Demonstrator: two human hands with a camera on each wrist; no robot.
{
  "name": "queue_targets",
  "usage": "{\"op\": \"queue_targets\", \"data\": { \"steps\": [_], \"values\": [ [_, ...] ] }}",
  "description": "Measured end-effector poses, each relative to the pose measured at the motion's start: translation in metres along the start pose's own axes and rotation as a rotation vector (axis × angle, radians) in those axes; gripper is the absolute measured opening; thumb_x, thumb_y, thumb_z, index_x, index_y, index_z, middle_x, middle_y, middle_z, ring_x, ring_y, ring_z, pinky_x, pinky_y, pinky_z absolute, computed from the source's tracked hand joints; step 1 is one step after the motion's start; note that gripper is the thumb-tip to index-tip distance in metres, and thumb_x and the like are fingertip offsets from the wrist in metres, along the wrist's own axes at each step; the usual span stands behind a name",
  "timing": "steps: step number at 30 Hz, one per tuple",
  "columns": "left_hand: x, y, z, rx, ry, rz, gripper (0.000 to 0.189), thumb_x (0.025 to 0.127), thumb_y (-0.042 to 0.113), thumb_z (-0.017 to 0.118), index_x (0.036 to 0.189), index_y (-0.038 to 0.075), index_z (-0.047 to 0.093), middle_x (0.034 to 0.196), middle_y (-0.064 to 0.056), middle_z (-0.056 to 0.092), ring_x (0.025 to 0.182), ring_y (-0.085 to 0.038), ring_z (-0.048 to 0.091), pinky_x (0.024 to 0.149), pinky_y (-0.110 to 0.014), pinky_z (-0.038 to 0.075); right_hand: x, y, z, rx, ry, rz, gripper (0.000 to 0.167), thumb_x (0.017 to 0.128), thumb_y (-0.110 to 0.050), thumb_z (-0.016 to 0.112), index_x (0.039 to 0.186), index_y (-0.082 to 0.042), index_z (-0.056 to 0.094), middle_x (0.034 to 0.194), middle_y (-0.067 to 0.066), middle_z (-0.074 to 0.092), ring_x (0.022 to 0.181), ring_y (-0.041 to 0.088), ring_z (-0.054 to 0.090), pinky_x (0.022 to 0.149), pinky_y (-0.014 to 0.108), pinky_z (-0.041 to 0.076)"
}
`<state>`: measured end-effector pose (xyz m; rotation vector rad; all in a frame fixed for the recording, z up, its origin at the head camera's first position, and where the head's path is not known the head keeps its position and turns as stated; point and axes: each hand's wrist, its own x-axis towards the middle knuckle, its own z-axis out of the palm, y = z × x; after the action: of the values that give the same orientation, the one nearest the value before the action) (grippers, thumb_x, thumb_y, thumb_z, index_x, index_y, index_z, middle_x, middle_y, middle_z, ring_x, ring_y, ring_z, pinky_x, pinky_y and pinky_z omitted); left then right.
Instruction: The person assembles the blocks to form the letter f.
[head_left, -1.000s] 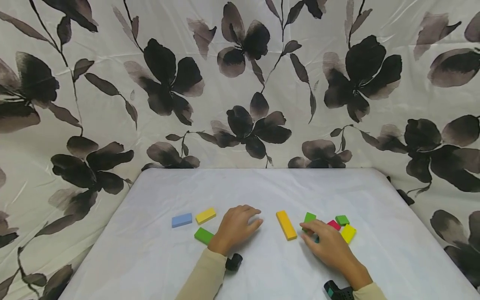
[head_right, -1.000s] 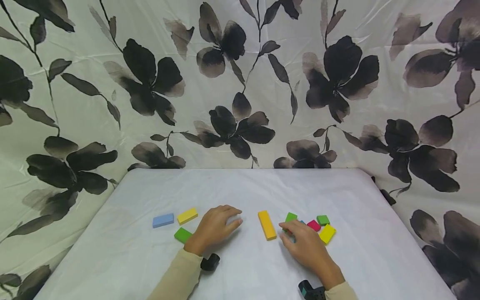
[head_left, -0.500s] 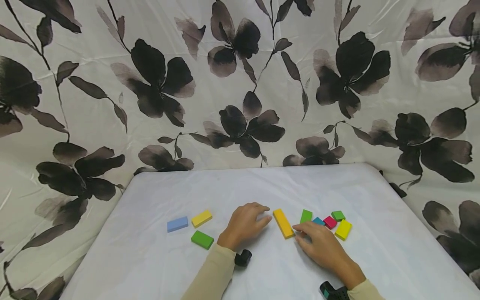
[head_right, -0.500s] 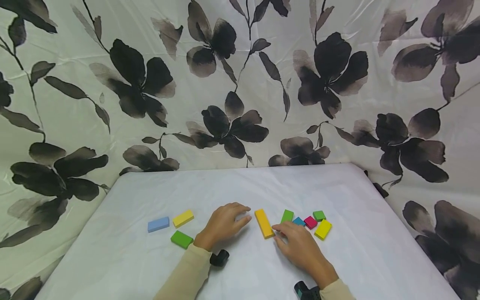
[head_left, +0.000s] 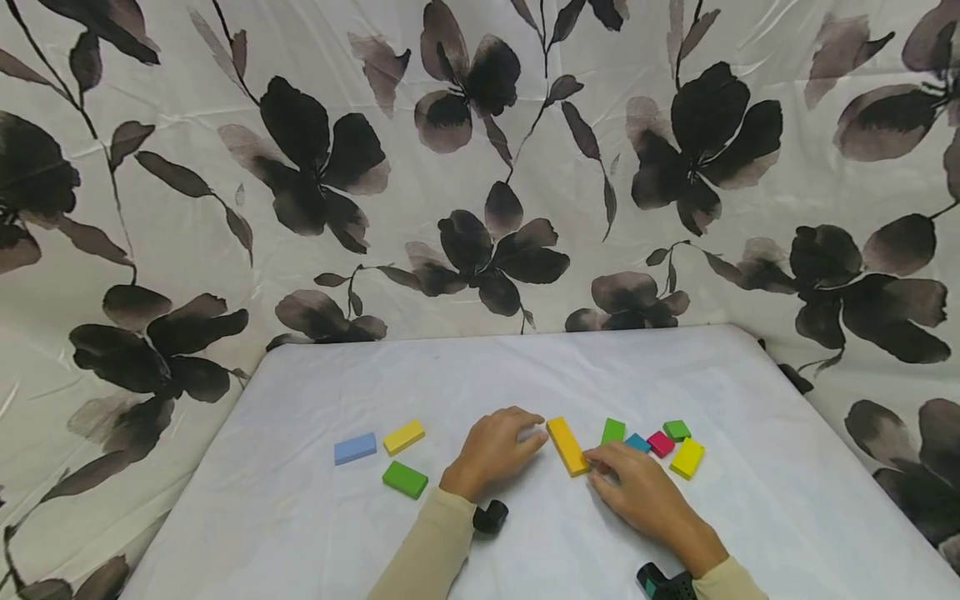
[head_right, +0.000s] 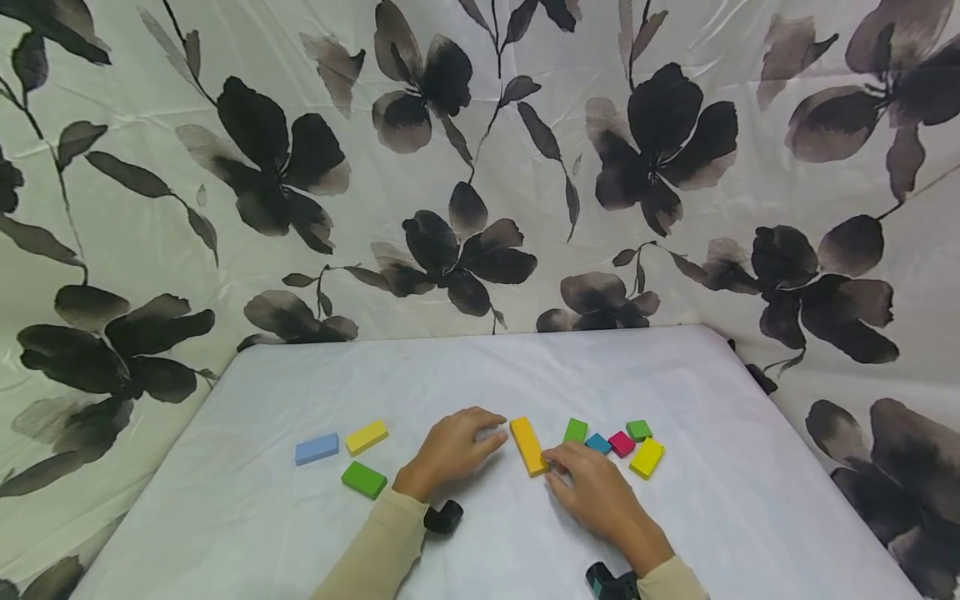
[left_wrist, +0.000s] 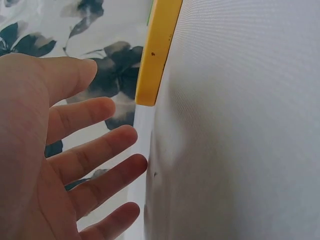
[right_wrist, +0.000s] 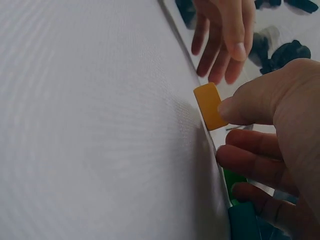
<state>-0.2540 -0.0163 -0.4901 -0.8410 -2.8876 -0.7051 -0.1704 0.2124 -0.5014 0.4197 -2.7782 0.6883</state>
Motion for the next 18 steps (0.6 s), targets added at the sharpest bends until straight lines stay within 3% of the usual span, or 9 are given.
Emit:
{"op": "queue_targets", "data": {
  "steps": [11,18],
  "values": [
    [0.001,-0.001,0.003,-0.056,-0.003,-0.012,0.033,0.1,0.04,0.06,0.124,0.021,0.072,0.122,0.006,0.068,0.118,-0.017,0.061,0.097,-0.043,0.05,0.004,-0.001,0.002,0.001,-0.036,0.058,0.027,0.084,-0.017,0.08,0.111,-0.016,0.075,0.093,-0.014,0.063,0.078,0.002,0.053,0.073,0.024,0.053],
    [0.006,-0.002,0.004,-0.074,-0.011,-0.015,0.033,0.1,0.039,0.06,0.123,0.021,0.073,0.121,0.005,0.069,0.117,-0.018,0.06,0.099,-0.042,0.048,0.023,-0.001,-0.006,0.012,-0.153,0.053,0.034,0.085,-0.017,0.081,0.118,-0.012,0.073,0.088,-0.013,0.059,0.076,0.006,0.051,0.068,0.024,0.049]
  ]
}}
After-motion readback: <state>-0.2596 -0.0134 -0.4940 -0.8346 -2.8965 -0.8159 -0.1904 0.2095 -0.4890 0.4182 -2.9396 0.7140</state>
